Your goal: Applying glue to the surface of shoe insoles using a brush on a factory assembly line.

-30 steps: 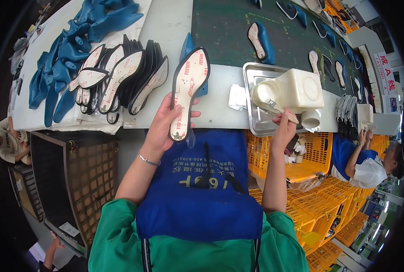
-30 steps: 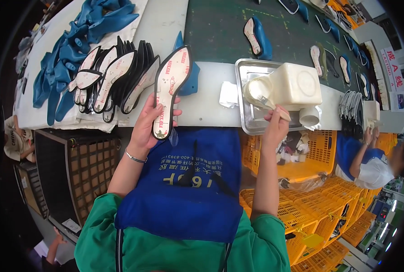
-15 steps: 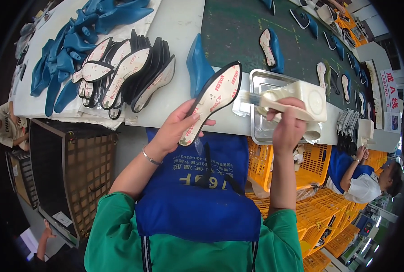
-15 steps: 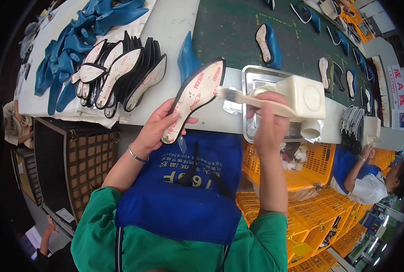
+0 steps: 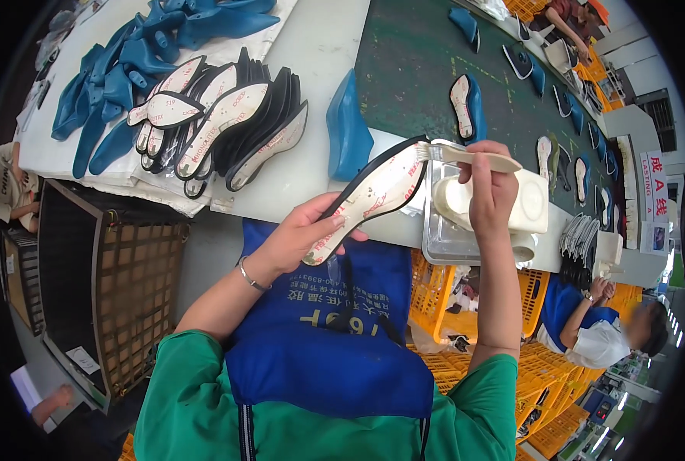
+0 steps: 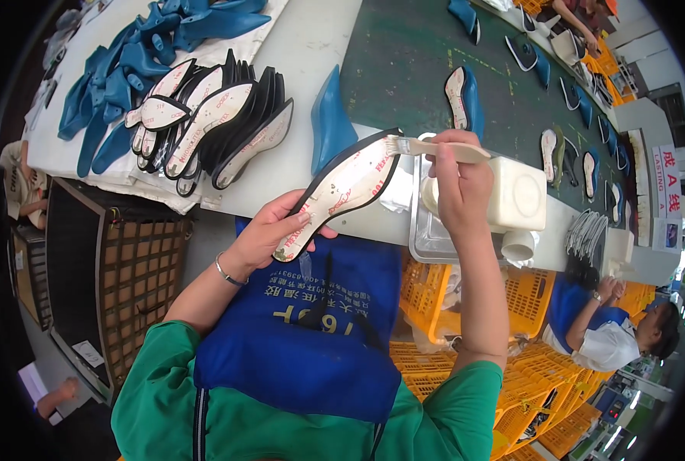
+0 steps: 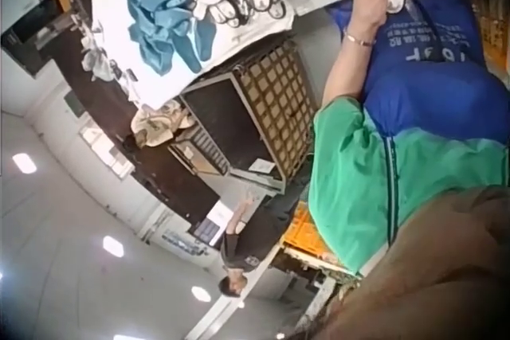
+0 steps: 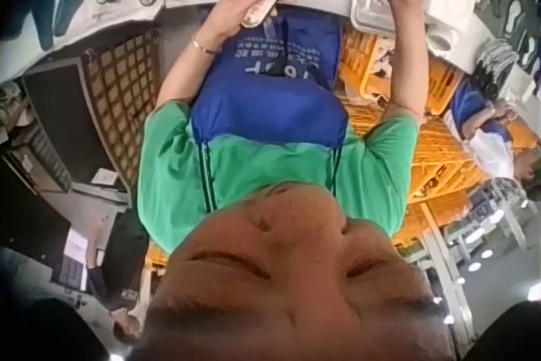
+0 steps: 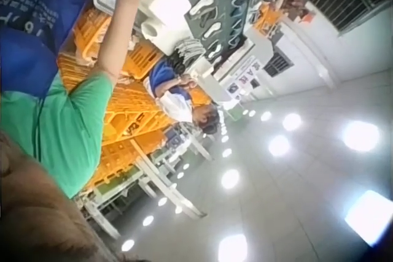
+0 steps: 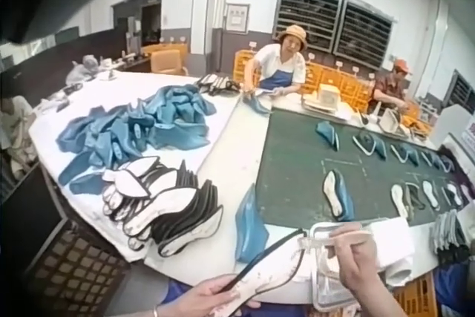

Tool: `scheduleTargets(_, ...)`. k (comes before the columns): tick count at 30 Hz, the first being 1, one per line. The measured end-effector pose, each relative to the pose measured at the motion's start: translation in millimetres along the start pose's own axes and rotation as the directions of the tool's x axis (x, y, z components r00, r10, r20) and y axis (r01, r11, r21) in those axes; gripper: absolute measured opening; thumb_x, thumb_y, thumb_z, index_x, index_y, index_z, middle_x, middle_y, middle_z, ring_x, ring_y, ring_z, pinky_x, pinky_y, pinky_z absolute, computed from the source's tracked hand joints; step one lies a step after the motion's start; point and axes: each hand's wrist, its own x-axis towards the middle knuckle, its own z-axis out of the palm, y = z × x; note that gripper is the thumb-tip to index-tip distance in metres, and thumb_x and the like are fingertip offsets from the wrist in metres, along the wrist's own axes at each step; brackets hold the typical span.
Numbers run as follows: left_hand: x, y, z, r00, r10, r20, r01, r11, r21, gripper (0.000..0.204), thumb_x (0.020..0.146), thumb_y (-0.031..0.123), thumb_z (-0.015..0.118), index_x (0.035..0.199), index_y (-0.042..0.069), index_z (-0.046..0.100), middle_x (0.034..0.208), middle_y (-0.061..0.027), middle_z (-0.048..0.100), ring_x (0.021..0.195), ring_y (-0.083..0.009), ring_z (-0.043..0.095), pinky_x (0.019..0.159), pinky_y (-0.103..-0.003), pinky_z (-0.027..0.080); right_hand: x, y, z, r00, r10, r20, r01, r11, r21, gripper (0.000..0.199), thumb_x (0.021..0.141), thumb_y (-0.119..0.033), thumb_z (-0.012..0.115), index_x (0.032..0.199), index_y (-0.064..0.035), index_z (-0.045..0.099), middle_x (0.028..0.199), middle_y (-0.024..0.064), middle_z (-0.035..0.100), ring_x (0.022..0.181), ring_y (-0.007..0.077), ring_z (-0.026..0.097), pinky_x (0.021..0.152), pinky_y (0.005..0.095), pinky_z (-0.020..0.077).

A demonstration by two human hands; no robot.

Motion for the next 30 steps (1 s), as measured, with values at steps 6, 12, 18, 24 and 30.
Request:
scheduleTargets(6,0.3,0.9,-5.2,1.000,0.011,0.011,-0.011,1.000,-0.029,0.043,0.100,0.013,0.047,0.140,-0.001,0.039,0.127,-0.0108,0.056,0.105,-0.0194,0.064,0.072,-0.024,0.055,-24.7,-43.4,20.0,0.966,-0.125,0.228,0.088,0.982,0.167,0.010,0.091,-0.005,0.057,0.098,0.0006,0.061,0.085,0.0100,0.065,0.066,0.0158,0.061,0.060,0.0271,0.0479)
scheduleTargets(12,-5.8,10.7,-3.2,0.999,0.035,0.041,-0.036,0.999,0.023,0.042,0.101,0.013,0.046,0.140,-0.001,0.039,0.126,-0.0112,0.057,0.105,-0.0187,0.065,0.073,-0.023,0.054,-8.0,-39.9,17.4,0.990,-0.033,0.137,0.022,0.997,0.075,0.010,0.093,-0.009,0.057,0.097,-0.0010,0.060,0.083,0.0088,0.065,0.069,0.0145,0.062,0.061,0.0268,0.0481)
scheduleTargets(18,-11.1,19.4,-7.0,0.996,0.081,0.049,-0.084,0.995,0.047,0.042,0.099,0.013,0.048,0.138,-0.003,0.041,0.124,-0.0142,0.058,0.102,-0.0210,0.065,0.072,-0.026,0.057,19.0,-25.7,-5.5,0.999,-0.042,-0.011,0.042,0.998,0.048,0.018,0.101,-0.017,0.047,0.104,-0.0004,0.054,0.080,0.0052,0.056,0.068,0.0096,0.052,0.063,0.0232,0.0431)
scheduleTargets(24,-12.9,21.4,-9.9,0.994,0.092,0.054,-0.096,0.993,0.067,0.043,0.101,0.013,0.046,0.141,-0.002,0.038,0.125,-0.0127,0.058,0.105,-0.0197,0.065,0.072,-0.024,0.054,6.3,-56.7,20.9,0.981,-0.128,0.146,0.110,0.986,0.122,0.009,0.095,-0.009,0.055,0.101,-0.0020,0.059,0.082,0.0047,0.061,0.069,0.0101,0.058,0.063,0.0231,0.0466)
scheduleTargets(30,-19.3,26.7,-13.1,0.991,0.118,0.060,-0.121,0.991,0.054,0.042,0.100,0.012,0.046,0.140,-0.002,0.039,0.127,-0.0131,0.057,0.105,-0.0202,0.065,0.073,-0.024,0.055,43.9,-32.8,-1.3,0.997,-0.080,0.000,0.079,0.992,0.099,0.016,0.100,-0.015,0.051,0.101,-0.0003,0.058,0.078,0.0054,0.060,0.067,0.0082,0.056,0.060,0.0217,0.0443)
